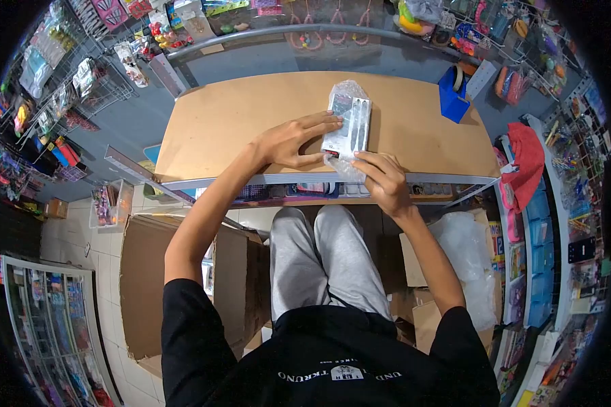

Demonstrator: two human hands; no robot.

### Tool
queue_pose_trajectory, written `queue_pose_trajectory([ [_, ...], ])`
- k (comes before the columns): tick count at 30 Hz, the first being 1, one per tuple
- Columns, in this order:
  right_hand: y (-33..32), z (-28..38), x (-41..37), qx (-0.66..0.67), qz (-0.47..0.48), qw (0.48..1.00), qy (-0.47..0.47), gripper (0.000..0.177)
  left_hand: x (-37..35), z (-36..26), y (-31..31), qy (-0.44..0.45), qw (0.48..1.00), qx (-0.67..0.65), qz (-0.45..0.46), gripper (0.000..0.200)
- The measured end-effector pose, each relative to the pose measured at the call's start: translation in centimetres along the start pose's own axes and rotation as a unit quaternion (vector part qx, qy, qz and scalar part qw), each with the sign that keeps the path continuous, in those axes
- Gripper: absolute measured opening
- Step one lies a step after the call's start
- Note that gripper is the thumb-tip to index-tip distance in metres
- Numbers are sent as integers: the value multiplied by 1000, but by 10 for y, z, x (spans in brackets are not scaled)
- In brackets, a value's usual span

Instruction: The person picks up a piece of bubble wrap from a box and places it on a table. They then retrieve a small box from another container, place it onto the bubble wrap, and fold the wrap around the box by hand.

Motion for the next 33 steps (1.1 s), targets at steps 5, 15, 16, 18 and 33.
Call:
queue_pose_trajectory([
  [5,-4,-7,11,23,-40,998,32,24,-1,-4,0,17,1000,-11,-6,57],
  [15,-1,-30,9,87,-113,968,208,14,-1,-15,-3,-17,999,-16,-37,52],
  [16,3,-37,7,119,-116,961,223,15,-1,-14,-2,-21,999,-21,-39,51],
  [18,7,-47,8,180,-125,946,238,17,0,-12,-1,-30,998,-31,-41,45],
  [33,27,-77,2,309,-124,891,310,12,-1,-14,-4,-59,995,-36,-72,29],
])
Point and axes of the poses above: each hand's wrist, its own x-axis towards the middle knuckle, its own y-axis out of the palm, z = x × y, the point moved 9 cm from there along x, towards the middle knuckle
